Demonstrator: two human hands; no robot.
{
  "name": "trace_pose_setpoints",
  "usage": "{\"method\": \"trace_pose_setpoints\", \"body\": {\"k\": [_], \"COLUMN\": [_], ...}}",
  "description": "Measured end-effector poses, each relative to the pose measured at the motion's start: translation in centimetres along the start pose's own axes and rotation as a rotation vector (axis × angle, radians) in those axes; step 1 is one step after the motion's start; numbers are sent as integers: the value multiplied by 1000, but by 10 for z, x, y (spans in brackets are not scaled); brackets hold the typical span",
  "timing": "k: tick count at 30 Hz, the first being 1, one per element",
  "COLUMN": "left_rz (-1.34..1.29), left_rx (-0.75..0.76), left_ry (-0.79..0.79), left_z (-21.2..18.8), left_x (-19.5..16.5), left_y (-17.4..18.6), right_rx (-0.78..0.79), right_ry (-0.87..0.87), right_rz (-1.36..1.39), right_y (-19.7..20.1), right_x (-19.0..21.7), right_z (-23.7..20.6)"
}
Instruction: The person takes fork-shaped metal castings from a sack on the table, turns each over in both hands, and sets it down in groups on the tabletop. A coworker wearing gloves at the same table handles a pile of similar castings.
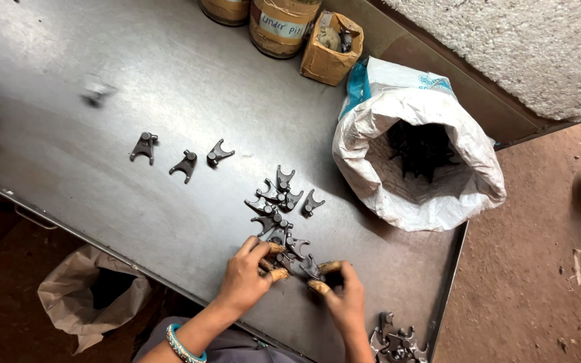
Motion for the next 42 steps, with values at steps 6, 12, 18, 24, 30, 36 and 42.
{"method": "trace_pose_setpoints", "body": {"k": [6,12,18,24,30,36,42], "left_rz": [-348,-751,-719,-643,-229,-146,-141], "left_rx": [139,297,304,287,224,98,57], "left_ry": [102,226,357,295,193,62,44], "left_z": [-3,-7,-11,-12,-10,-9,-7], "left_x": [2,11,29,26,16,1,-1], "left_y": [-16,-51,-54,-49,-24,2,4], "right_rx": [230,217,235,231,461,107,177], "right_ry": [-249,-504,-443,-409,-316,17,1], "right_rz": [1194,1335,1368,1276,928,970,756], "right_y": [-14,-37,-42,-40,-17,48,7], "right_x": [-41,-44,-30,-27,-5,40,59], "right_z": [0,-9,-13,-11,9,65,48]}}
Point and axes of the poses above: each hand's wrist, its own z-axis towards the middle knuckle, its own y-axis out of the back of the hand, x = y × z, the point moved 6 cm from there along z, towards the middle knuckle, and after that the axes turned 4 degrees about z, right-handed, at the moved point
